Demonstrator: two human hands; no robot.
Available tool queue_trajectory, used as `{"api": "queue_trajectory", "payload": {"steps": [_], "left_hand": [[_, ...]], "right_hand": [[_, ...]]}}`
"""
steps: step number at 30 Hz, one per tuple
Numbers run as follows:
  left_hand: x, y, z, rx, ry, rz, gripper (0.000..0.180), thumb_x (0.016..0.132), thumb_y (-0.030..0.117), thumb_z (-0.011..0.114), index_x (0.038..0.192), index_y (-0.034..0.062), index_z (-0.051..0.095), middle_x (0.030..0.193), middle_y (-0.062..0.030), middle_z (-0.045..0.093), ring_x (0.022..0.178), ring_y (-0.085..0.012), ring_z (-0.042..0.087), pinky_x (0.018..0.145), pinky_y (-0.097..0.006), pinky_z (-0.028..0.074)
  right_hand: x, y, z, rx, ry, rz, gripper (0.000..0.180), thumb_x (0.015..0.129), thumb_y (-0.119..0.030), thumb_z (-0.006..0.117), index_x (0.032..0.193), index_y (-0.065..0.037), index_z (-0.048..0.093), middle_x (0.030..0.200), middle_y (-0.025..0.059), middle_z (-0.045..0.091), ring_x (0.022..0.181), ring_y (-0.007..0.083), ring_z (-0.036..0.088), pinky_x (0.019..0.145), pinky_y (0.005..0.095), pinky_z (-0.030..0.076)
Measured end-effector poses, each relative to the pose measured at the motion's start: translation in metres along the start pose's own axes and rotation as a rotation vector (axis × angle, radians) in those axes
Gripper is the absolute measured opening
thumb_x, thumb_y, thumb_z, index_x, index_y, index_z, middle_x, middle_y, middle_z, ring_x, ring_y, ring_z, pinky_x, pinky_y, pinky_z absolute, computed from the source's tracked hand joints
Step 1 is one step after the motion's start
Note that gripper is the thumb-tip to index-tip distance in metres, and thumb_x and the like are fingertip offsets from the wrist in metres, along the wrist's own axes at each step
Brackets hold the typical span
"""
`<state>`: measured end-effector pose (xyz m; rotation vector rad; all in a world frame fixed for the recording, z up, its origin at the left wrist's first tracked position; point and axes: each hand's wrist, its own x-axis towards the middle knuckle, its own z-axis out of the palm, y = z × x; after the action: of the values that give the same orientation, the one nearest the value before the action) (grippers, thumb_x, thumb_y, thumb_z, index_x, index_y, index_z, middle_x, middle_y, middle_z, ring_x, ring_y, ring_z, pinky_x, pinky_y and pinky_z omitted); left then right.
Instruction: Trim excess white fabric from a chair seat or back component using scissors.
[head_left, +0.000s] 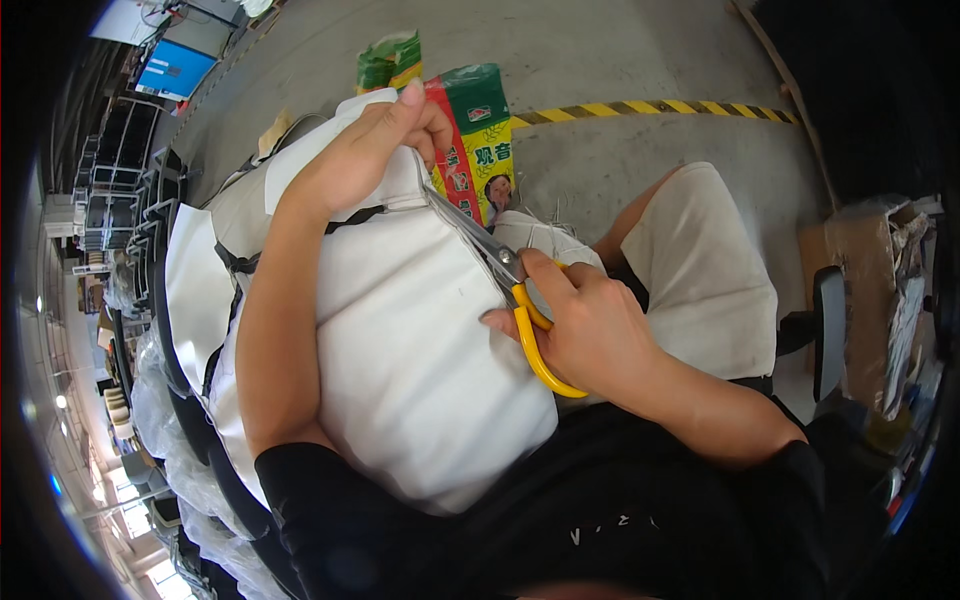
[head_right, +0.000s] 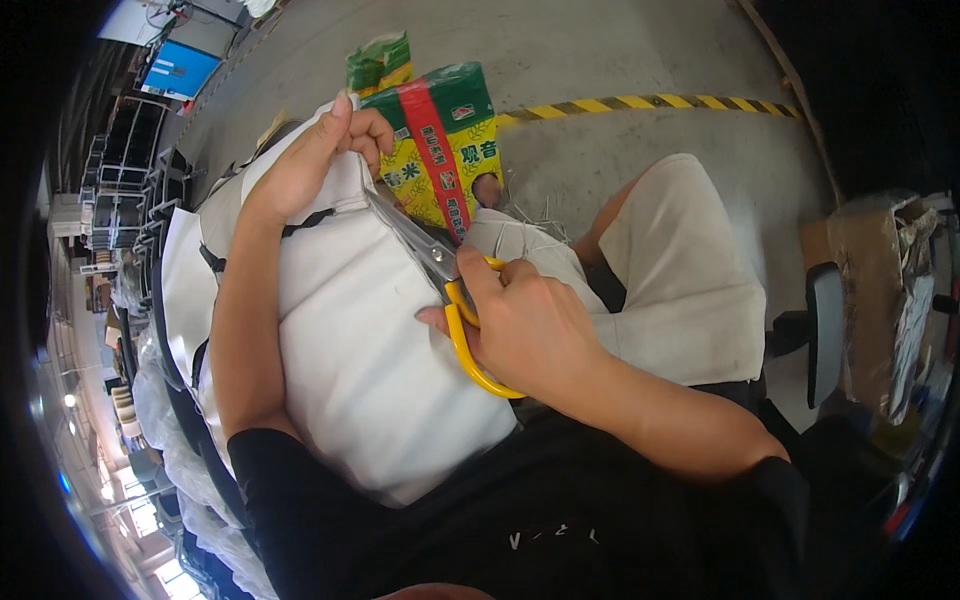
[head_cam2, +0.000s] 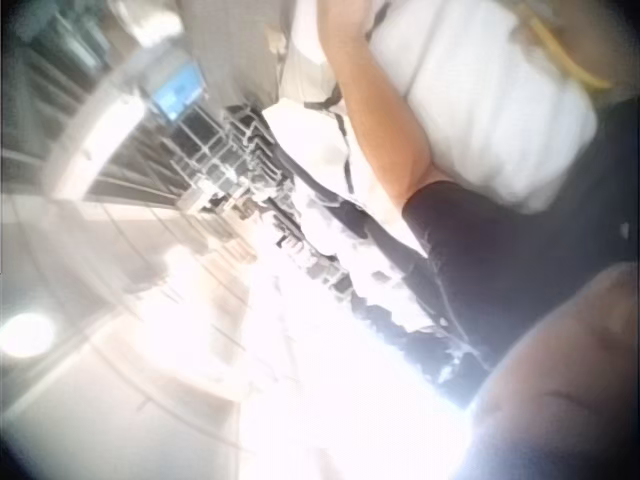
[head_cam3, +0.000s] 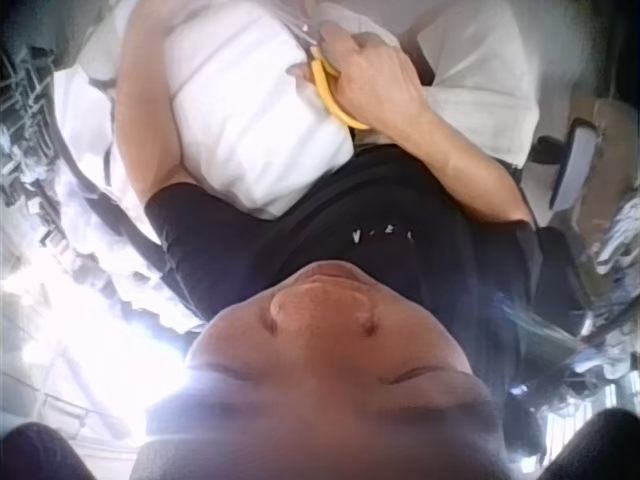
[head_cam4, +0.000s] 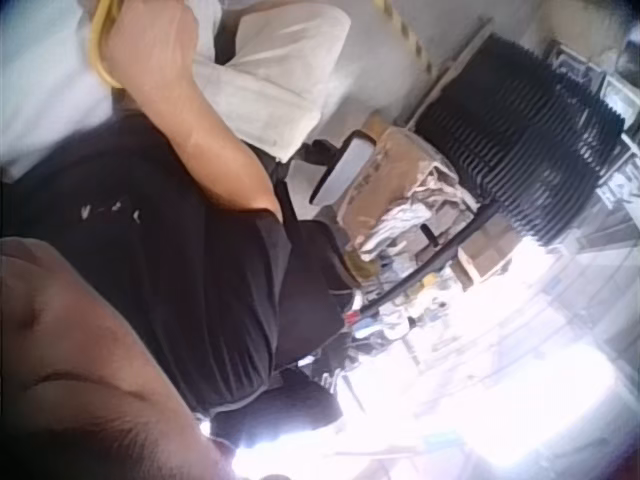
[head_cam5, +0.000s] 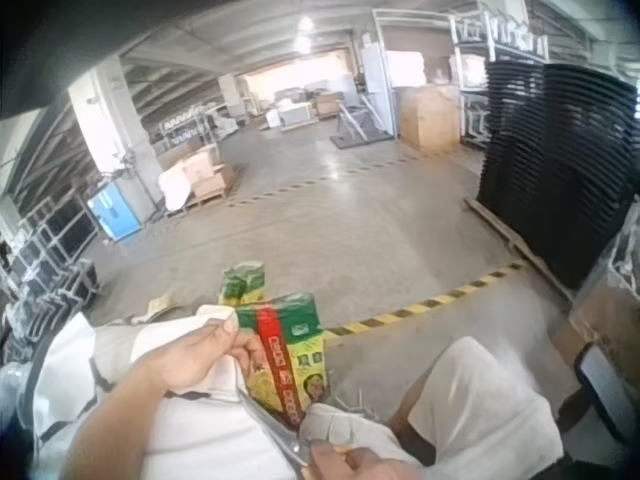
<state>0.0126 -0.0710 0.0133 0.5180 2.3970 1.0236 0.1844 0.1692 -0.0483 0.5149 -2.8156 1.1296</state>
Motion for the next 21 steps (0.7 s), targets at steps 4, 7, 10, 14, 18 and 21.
{"api": "queue_trajectory", "payload": {"steps": [4, 7, 10, 14, 18, 21], "left_hand": [[-0.001, 0.001, 0.0, 0.035, -0.034, -0.006, 0.086, 0.106, 0.074, 0.015, 0.103, 0.0041, 0.065, 0.084, -0.0034, 0.063, 0.088, -0.0132, 0.055, 0.087, -0.028, 0.042], [-0.005, 0.003, 0.002, 0.0, -0.003, -0.039, 0.086, 0.106, 0.072, 0.016, 0.098, 0.0038, 0.067, 0.086, -0.0042, 0.064, 0.089, -0.0151, 0.057, 0.091, -0.029, 0.041], [-0.007, 0.001, 0.001, 0.066, 0.023, 0.181, 0.06, 0.108, 0.053, 0.044, 0.091, 0.0023, 0.071, 0.088, -0.0078, 0.068, 0.095, -0.0245, 0.06, 0.102, -0.037, 0.038], [-0.005, 0.004, -0.001, 0.465, -0.049, 0.419, 0.024, 0.093, 0.027, 0.073, 0.084, 0.0049, 0.069, 0.086, -0.0049, 0.067, 0.094, -0.0233, 0.06, 0.096, -0.038, 0.04], [-0.006, -0.004, -0.002, 0.319, 0.034, 0.333, 0.016, 0.088, 0.018, 0.077, 0.083, 0.0062, 0.067, 0.086, -0.0055, 0.067, 0.089, -0.0246, 0.06, 0.091, -0.038, 0.042], [-0.008, 0.003, 0.006, 0.373, 0.12, 0.303, 0.016, 0.087, 0.014, 0.077, 0.084, 0.0044, 0.066, 0.09, -0.0059, 0.069, 0.087, -0.0276, 0.063, 0.089, -0.039, 0.044]], "right_hand": [[-0.003, 0.007, 0.007, 0.127, 0.001, -0.002, 0.064, 0.091, -0.056, 0.073, 0.122, -0.001, 0.064, 0.076, 0.0253, 0.065, 0.062, 0.0422, 0.069, 0.054, 0.048, 0.055], [-0.01, 0.019, 0.008, 0.286, -0.009, 0.036, 0.062, 0.091, -0.054, 0.076, 0.121, -0.001, 0.065, 0.079, 0.0251, 0.067, 0.064, 0.042, 0.069, 0.058, 0.0468, 0.055], [-0.021, 0.047, 0.004, 0.427, -0.047, 0.168, 0.06, 0.091, -0.05, 0.078, 0.122, 0.0, 0.066, 0.085, 0.0241, 0.07, 0.067, 0.0405, 0.07, 0.063, 0.0436, 0.055], [-0.044, 0.1, 0.001, 0.479, -0.071, 0.408, 0.06, 0.092, -0.047, 0.079, 0.127, 0.0, 0.065, 0.09, 0.0192, 0.071, 0.078, 0.031, 0.072, 0.072, 0.0378, 0.055], [-0.047, 0.142, 0.003, 0.561, -0.086, 0.596, 0.063, 0.092, -0.046, 0.08, 0.132, -0.001, 0.062, 0.093, 0.0141, 0.071, 0.083, 0.0225, 0.069, 0.077, 0.035, 0.055], [-0.022, 0.165, 0.006, 0.779, -0.28, 0.695, 0.079, 0.091, -0.043, 0.082, 0.149, -0.005, 0.042, 0.11, 0.0122, 0.068, 0.079, 0.023, 0.067, 0.074, 0.0328, 0.055]]}}
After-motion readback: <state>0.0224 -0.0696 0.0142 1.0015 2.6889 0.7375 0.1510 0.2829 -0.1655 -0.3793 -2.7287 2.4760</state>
